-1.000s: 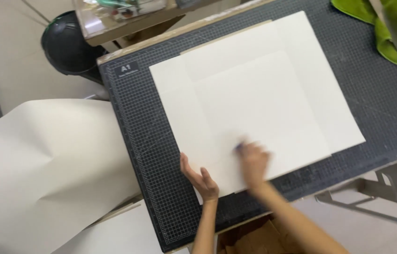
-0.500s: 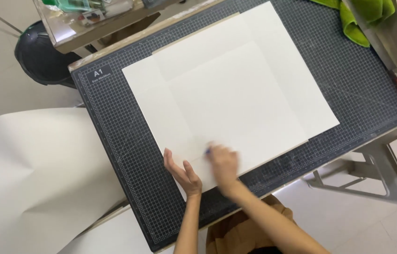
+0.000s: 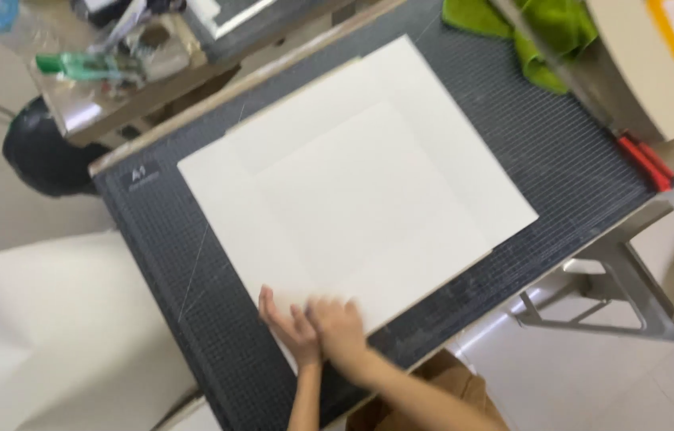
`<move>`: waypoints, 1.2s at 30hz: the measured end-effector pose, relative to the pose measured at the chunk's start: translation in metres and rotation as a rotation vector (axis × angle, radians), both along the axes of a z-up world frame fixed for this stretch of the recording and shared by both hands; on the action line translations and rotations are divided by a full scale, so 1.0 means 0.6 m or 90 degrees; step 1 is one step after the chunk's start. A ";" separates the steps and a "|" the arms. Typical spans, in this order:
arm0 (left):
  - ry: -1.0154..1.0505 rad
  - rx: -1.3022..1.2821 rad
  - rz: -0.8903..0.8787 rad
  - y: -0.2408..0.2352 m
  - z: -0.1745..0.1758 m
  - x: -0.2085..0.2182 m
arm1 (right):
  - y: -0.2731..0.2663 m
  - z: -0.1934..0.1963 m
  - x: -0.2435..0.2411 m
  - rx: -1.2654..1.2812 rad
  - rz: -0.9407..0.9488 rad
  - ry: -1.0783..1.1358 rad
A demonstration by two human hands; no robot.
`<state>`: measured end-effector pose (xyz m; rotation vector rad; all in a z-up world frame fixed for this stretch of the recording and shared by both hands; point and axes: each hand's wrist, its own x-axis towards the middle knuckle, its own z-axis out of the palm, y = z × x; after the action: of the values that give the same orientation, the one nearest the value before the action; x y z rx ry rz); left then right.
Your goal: Applying glue to cardboard with a roller and bonding it to a paper sheet, then smoothing the surface with a scraper tool.
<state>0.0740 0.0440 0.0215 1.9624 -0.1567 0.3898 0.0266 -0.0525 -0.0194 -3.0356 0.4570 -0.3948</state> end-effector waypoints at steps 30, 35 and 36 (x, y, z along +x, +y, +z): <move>-0.015 0.413 0.082 -0.022 -0.068 0.000 | -0.723 0.030 0.085 -0.059 -0.314 -0.101; -0.064 0.567 0.112 -0.037 -0.083 0.003 | -0.632 0.025 0.081 0.114 0.308 0.050; -0.061 0.568 0.118 -0.037 -0.087 0.012 | -0.653 -0.002 0.135 0.114 0.315 0.051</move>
<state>0.0812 0.0219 -0.0305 2.8498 -0.2373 0.6018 0.1078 -0.4446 -0.0208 -2.8550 -0.2461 -0.1894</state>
